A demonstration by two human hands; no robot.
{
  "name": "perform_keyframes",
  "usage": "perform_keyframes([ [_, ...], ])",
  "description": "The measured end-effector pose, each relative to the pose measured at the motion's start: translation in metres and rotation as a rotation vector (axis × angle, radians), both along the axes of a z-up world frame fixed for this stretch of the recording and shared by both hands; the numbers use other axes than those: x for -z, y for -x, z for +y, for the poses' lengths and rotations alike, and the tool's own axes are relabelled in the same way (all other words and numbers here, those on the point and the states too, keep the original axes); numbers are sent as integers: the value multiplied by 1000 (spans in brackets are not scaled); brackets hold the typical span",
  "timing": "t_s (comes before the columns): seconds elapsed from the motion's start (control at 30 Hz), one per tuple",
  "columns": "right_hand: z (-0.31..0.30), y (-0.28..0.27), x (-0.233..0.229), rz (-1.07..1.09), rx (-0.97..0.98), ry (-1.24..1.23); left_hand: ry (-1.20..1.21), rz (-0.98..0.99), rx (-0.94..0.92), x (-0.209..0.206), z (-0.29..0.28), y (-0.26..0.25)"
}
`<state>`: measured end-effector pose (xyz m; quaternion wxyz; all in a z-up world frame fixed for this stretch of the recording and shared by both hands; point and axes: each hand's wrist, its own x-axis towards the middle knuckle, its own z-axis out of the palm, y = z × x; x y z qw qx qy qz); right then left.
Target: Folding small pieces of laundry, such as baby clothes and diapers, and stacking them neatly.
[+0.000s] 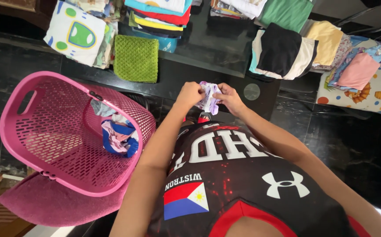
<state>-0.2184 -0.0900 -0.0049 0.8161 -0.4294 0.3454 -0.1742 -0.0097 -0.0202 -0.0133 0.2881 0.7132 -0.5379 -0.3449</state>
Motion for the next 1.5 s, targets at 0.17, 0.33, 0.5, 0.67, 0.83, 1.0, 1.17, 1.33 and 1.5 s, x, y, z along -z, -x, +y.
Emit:
perform_keyframes([
  [0.17, 2, 9, 6, -64, 29, -71, -66, -76, 8, -9, 3, 8],
  [0.33, 7, 1, -27, 125, -195, 987, 19, -70, 24, 8, 4, 4],
  [0.5, -4, -13, -69, 156, -430, 1711, 148, 64, 164, 21, 1, -11],
  [0.67, -15, -23, -93, 15, -449, 1680, 41, 804, -15, 53, 14, -2],
  [0.83, -23, -28, -134, -83, -438, 1673, -20, 1283, -96, 6, 7, -5],
  [1.0, -39, -19, -128, -65, -419, 1499, 90, 1008, -89, -15, -8, -10],
  [1.17, -42, -17, -135, 21, -316, 816, 40, 986, 10, -74, -9, -13],
  [1.33, -43, -34, -167, -106, -91, 350, -95, 1321, 34, -95, -9, -8],
  [1.5, -48, -27, -137, 27, -3, 510, -90, 1722, -66, -155, 6, -8],
])
